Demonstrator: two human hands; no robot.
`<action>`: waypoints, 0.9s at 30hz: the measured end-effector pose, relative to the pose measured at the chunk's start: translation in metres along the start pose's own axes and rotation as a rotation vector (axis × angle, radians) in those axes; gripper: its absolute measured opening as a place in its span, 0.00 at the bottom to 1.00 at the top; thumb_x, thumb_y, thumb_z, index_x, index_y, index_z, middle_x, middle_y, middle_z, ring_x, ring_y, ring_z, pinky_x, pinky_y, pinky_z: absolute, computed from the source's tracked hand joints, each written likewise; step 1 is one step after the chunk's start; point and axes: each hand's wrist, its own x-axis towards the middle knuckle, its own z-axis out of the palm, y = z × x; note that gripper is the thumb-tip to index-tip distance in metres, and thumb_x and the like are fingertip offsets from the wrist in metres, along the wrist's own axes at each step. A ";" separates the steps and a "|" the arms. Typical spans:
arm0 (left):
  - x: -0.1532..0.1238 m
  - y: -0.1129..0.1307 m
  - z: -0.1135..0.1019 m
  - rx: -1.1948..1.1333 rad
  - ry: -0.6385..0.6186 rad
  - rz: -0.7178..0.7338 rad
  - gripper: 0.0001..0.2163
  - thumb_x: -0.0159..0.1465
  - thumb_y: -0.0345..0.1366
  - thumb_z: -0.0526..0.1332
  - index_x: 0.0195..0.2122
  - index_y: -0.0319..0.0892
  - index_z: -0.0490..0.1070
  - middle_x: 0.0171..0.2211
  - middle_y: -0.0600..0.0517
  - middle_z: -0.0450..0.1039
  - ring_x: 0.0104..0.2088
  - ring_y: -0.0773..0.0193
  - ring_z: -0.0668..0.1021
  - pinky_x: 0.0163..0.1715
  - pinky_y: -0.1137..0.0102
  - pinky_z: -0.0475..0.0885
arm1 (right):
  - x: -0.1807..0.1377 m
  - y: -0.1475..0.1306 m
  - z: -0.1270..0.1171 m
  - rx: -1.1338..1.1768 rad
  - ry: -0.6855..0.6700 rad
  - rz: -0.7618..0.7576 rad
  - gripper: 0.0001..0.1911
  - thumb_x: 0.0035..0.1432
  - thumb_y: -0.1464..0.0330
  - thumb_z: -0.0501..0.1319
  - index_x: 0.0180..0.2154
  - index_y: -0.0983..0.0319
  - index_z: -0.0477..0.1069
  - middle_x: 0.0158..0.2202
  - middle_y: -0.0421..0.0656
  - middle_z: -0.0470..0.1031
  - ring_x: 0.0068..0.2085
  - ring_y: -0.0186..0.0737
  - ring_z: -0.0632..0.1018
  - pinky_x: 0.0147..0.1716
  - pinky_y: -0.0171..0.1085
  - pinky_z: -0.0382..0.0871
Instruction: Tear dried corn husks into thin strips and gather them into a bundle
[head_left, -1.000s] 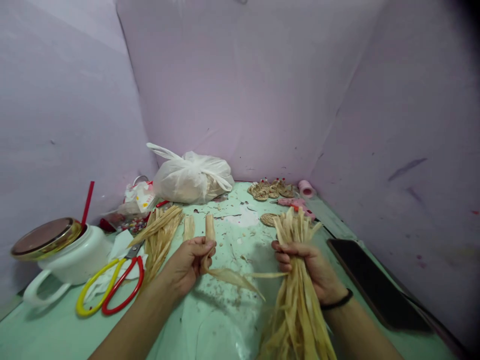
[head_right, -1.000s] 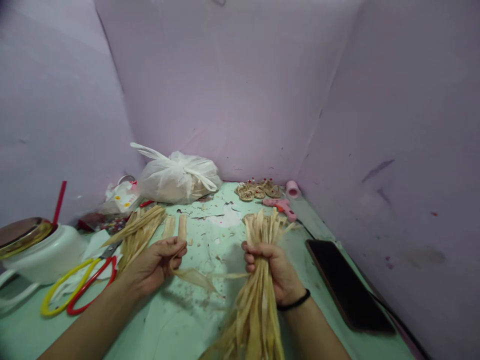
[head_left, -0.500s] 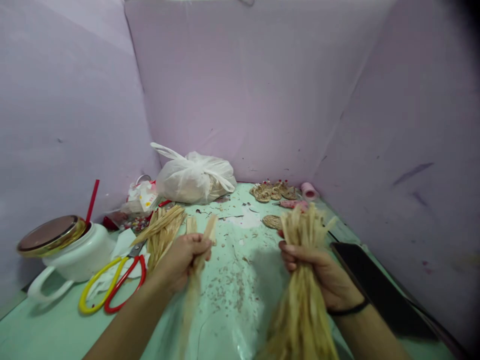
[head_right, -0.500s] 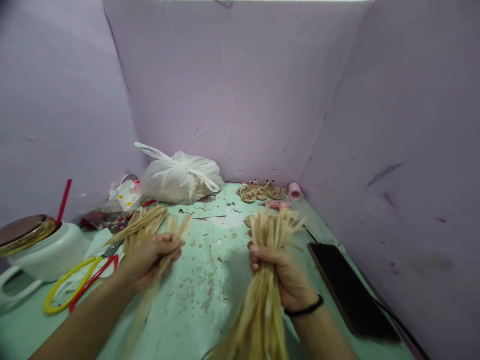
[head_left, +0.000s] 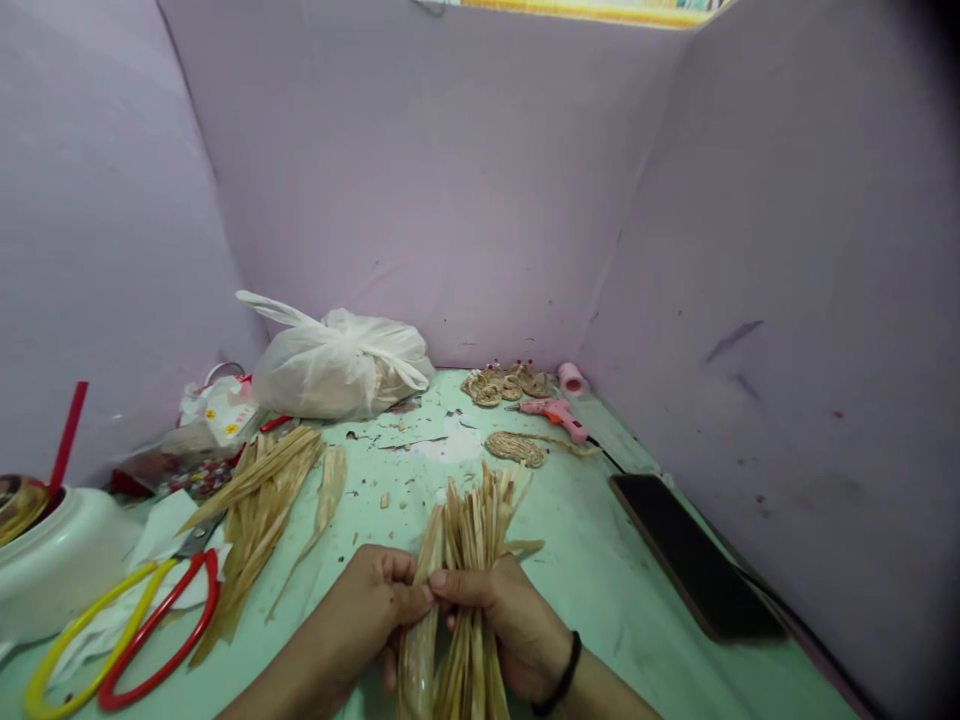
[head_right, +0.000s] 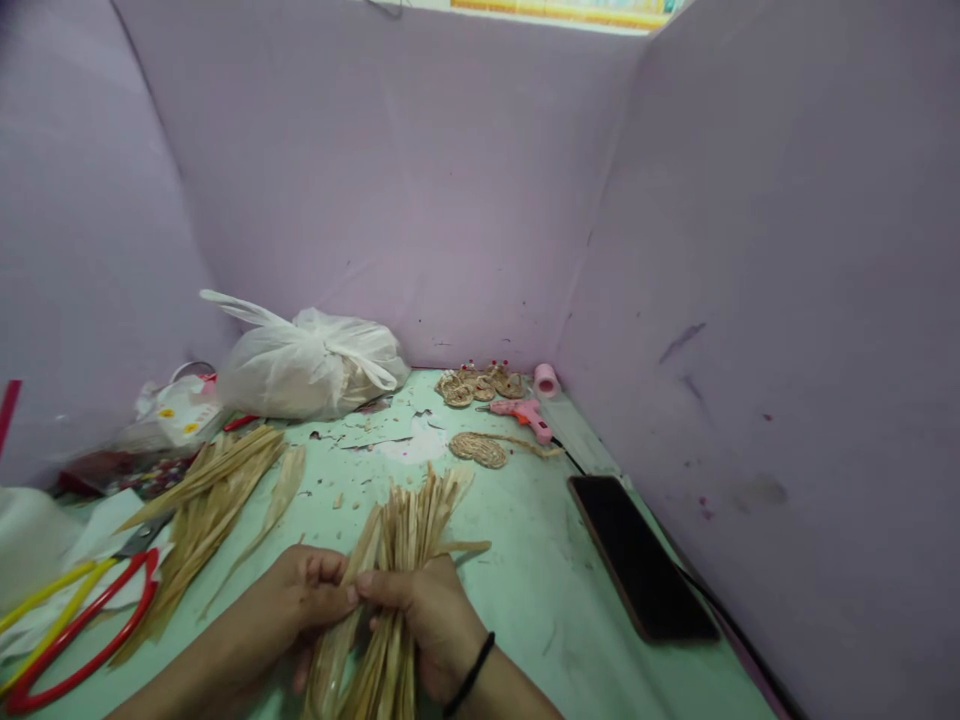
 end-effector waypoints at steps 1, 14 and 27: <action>0.000 0.000 0.000 0.009 -0.011 0.006 0.11 0.42 0.40 0.60 0.18 0.35 0.69 0.13 0.53 0.64 0.09 0.74 0.61 0.08 0.77 0.56 | 0.001 0.000 0.000 -0.023 0.027 0.000 0.10 0.28 0.73 0.67 0.19 0.68 0.69 0.12 0.38 0.67 0.13 0.28 0.65 0.14 0.30 0.59; -0.002 0.005 -0.005 -0.011 0.107 0.076 0.09 0.39 0.38 0.61 0.17 0.37 0.67 0.14 0.52 0.66 0.14 0.74 0.60 0.12 0.76 0.50 | -0.002 -0.005 -0.003 -0.195 0.020 -0.051 0.11 0.30 0.71 0.66 0.21 0.66 0.68 0.15 0.37 0.68 0.16 0.29 0.66 0.17 0.30 0.59; -0.002 0.006 -0.010 0.098 0.176 0.060 0.11 0.38 0.38 0.63 0.09 0.40 0.61 0.07 0.58 0.56 0.11 0.74 0.57 0.13 0.74 0.51 | -0.003 -0.003 0.001 -0.279 0.014 -0.148 0.10 0.32 0.69 0.66 0.23 0.66 0.70 0.18 0.39 0.70 0.19 0.32 0.68 0.19 0.33 0.61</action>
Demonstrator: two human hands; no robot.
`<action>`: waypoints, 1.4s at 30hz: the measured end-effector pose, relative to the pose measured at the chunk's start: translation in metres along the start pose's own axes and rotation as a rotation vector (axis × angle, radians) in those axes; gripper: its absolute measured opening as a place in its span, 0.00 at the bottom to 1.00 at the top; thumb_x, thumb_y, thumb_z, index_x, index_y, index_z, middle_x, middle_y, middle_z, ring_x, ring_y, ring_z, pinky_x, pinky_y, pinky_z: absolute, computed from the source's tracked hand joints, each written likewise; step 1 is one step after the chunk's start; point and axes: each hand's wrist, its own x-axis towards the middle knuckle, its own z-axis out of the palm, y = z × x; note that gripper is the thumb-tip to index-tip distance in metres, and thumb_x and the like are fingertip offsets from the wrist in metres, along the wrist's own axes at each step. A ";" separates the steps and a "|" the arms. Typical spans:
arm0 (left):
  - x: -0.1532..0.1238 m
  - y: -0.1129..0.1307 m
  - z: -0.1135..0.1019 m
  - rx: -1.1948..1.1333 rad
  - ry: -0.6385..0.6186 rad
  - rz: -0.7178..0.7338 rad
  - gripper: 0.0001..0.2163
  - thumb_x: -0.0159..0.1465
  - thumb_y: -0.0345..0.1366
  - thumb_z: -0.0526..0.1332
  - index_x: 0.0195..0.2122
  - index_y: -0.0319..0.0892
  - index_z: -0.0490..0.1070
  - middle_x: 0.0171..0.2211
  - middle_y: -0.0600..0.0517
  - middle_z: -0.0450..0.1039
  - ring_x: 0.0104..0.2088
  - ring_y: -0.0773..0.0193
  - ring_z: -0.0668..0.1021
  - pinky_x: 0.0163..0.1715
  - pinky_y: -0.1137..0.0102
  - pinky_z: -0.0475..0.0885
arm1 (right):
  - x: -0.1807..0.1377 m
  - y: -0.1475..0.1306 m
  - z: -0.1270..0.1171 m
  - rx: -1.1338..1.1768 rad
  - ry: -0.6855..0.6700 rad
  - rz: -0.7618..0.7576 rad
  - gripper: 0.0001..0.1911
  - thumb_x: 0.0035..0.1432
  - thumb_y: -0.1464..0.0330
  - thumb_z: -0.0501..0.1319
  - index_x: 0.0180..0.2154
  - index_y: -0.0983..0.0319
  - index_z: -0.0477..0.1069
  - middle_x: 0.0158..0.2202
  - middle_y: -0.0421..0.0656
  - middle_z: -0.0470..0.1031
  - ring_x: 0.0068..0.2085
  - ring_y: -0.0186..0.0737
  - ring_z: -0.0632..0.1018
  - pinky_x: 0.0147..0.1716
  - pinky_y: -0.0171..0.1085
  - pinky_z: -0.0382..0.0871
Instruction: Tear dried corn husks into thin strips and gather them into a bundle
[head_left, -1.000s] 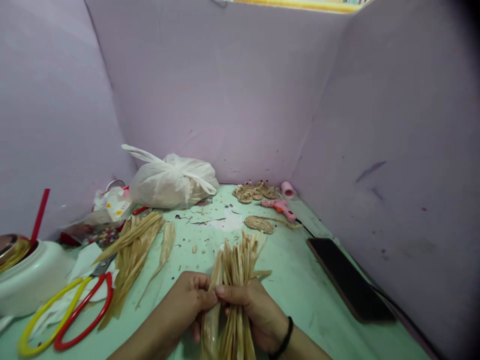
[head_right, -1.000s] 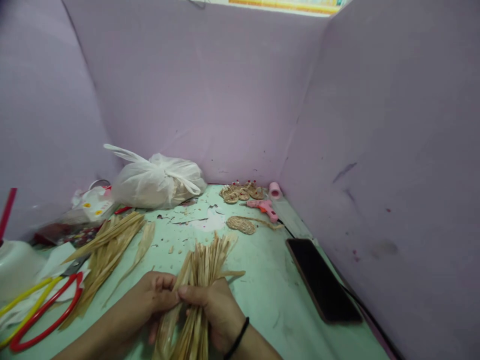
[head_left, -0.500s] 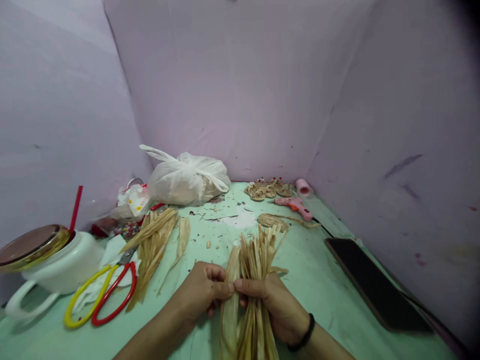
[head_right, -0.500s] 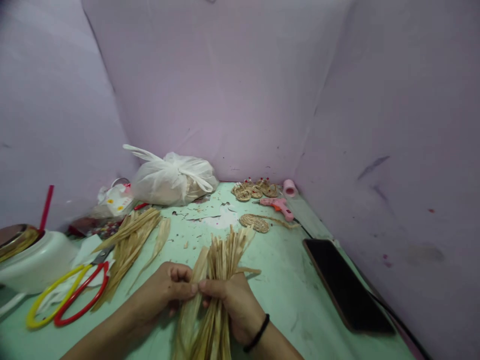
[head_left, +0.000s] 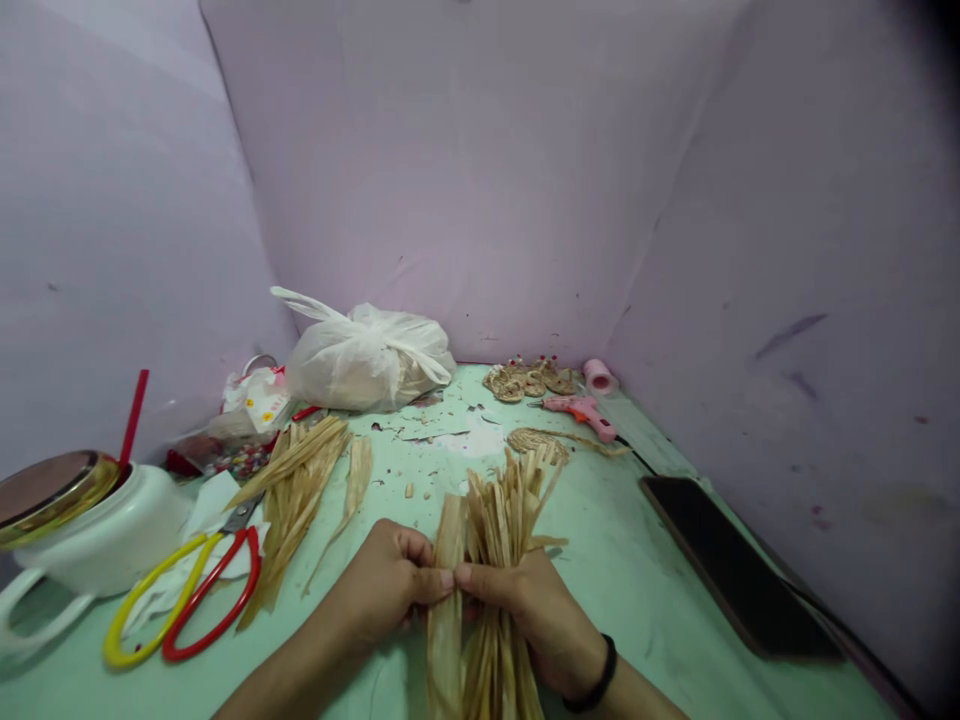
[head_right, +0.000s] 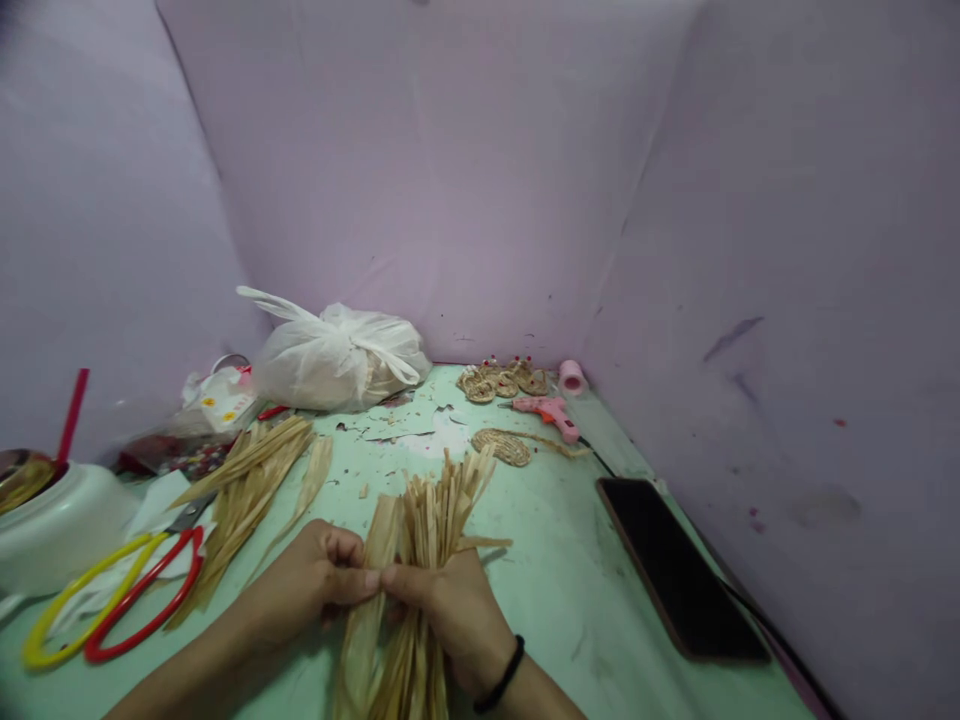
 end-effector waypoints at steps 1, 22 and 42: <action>-0.001 0.001 -0.001 0.014 -0.012 -0.003 0.11 0.38 0.38 0.63 0.09 0.40 0.61 0.07 0.58 0.56 0.11 0.74 0.57 0.13 0.73 0.50 | 0.000 0.001 0.000 -0.006 -0.003 -0.006 0.10 0.32 0.69 0.66 0.22 0.66 0.70 0.17 0.38 0.69 0.19 0.32 0.67 0.19 0.32 0.60; 0.003 -0.001 0.000 0.031 -0.075 0.038 0.10 0.39 0.36 0.60 0.08 0.39 0.62 0.07 0.58 0.53 0.11 0.75 0.55 0.14 0.74 0.47 | 0.001 0.002 0.011 0.003 0.018 -0.133 0.10 0.30 0.79 0.58 0.22 0.64 0.69 0.19 0.37 0.70 0.22 0.34 0.68 0.20 0.32 0.63; 0.010 -0.006 -0.006 -0.908 -0.183 -0.138 0.04 0.54 0.26 0.58 0.23 0.35 0.67 0.18 0.52 0.68 0.22 0.65 0.75 0.27 0.69 0.70 | 0.010 -0.013 -0.008 0.526 0.065 0.316 0.01 0.36 0.76 0.59 0.20 0.68 0.69 0.14 0.40 0.71 0.15 0.30 0.72 0.18 0.28 0.66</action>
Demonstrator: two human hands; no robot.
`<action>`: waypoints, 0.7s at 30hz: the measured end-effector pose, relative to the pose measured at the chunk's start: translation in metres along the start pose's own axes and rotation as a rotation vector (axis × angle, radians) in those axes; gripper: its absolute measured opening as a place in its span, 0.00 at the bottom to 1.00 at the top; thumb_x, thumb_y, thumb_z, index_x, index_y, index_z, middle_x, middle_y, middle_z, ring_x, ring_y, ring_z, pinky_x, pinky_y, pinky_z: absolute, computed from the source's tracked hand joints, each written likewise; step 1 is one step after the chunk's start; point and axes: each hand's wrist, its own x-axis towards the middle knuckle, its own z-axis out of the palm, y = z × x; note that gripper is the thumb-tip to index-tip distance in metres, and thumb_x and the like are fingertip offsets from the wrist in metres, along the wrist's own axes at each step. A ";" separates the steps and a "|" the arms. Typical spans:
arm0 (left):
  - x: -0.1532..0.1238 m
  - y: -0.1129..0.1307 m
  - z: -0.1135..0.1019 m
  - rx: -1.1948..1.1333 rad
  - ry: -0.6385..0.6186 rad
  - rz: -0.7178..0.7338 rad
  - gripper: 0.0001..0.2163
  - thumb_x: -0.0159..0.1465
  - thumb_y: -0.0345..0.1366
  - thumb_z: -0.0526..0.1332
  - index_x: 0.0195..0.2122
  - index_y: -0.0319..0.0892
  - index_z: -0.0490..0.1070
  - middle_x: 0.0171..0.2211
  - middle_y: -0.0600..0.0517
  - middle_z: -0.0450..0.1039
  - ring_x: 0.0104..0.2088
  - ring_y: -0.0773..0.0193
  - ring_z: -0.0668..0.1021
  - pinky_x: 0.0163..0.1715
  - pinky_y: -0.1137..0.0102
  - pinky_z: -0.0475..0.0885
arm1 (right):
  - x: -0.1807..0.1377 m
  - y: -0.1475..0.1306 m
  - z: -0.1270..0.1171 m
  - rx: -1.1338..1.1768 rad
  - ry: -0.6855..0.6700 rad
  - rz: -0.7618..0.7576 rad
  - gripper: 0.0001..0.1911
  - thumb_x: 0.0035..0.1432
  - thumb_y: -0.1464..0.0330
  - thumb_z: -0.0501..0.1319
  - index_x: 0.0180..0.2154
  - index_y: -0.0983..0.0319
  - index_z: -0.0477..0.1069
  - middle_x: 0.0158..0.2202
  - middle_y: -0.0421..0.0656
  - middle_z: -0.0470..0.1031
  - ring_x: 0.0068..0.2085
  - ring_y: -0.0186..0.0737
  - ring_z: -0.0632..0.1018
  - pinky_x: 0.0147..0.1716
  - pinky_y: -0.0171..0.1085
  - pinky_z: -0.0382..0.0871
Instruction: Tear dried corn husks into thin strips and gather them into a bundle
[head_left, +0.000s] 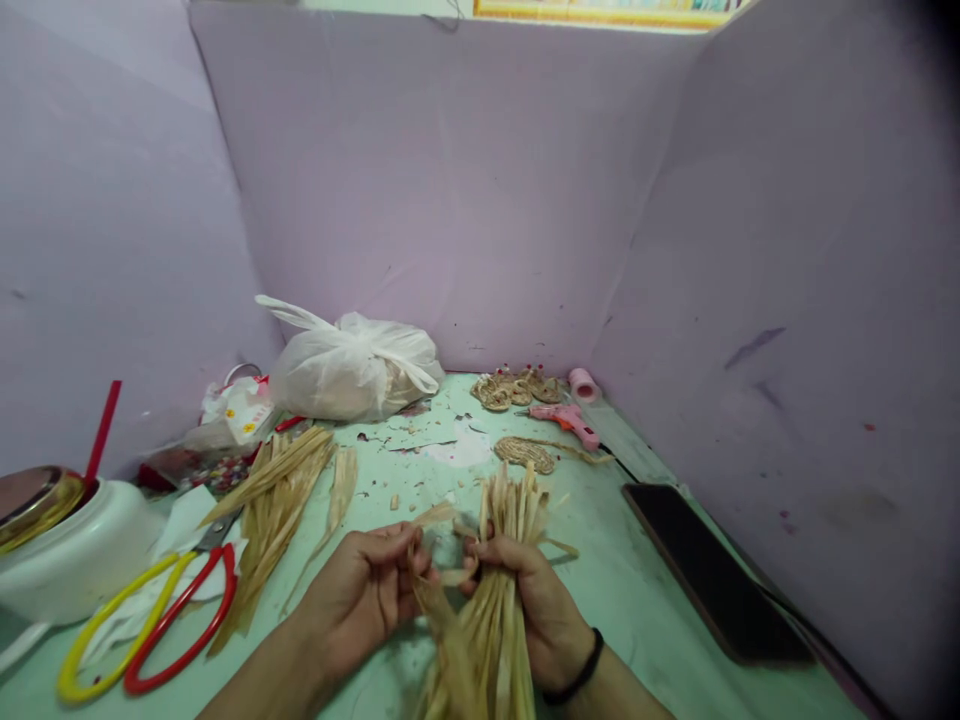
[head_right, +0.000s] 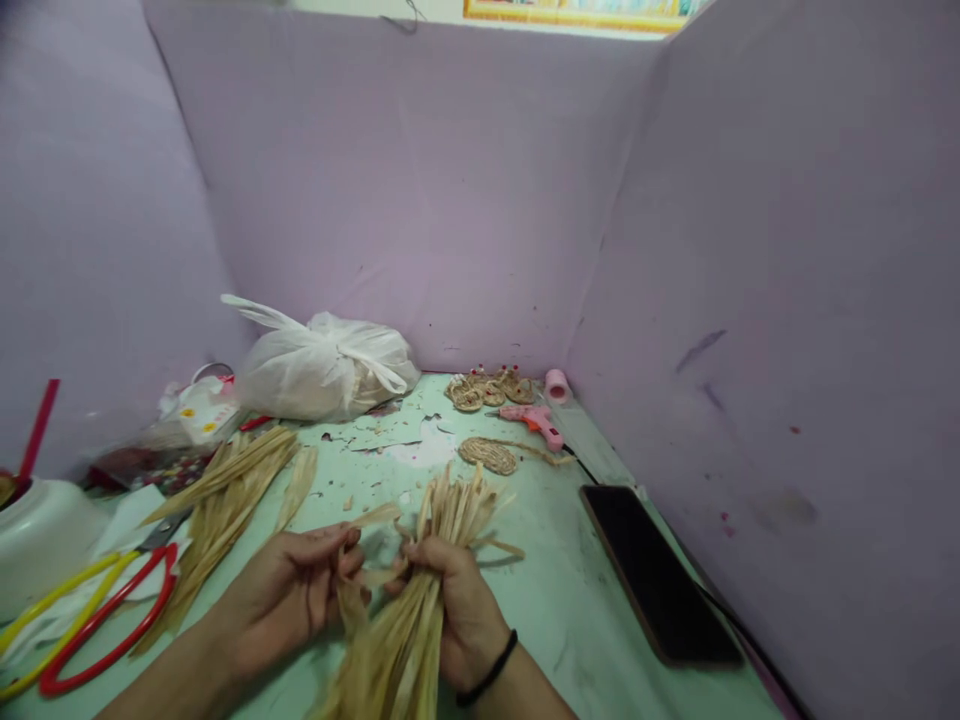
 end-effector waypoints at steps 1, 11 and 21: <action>-0.001 0.001 0.000 -0.029 -0.010 -0.007 0.04 0.54 0.26 0.57 0.24 0.36 0.67 0.17 0.53 0.66 0.20 0.67 0.73 0.24 0.71 0.70 | 0.000 -0.001 -0.001 0.008 -0.001 0.020 0.01 0.37 0.76 0.59 0.19 0.67 0.68 0.12 0.38 0.69 0.14 0.29 0.70 0.17 0.27 0.65; -0.010 0.043 -0.007 -0.094 0.120 0.249 0.06 0.59 0.25 0.50 0.27 0.36 0.64 0.17 0.57 0.58 0.13 0.75 0.62 0.11 0.81 0.59 | 0.003 -0.003 -0.003 -0.032 0.066 -0.013 0.04 0.37 0.77 0.56 0.18 0.63 0.64 0.07 0.33 0.61 0.09 0.26 0.62 0.08 0.23 0.57; -0.030 0.086 -0.029 -0.228 0.041 0.427 0.12 0.63 0.24 0.41 0.27 0.37 0.61 0.15 0.60 0.57 0.06 0.79 0.59 0.04 0.84 0.52 | 0.004 -0.002 -0.004 -0.090 0.095 -0.018 0.02 0.39 0.76 0.57 0.20 0.65 0.68 0.08 0.35 0.62 0.09 0.27 0.63 0.09 0.25 0.57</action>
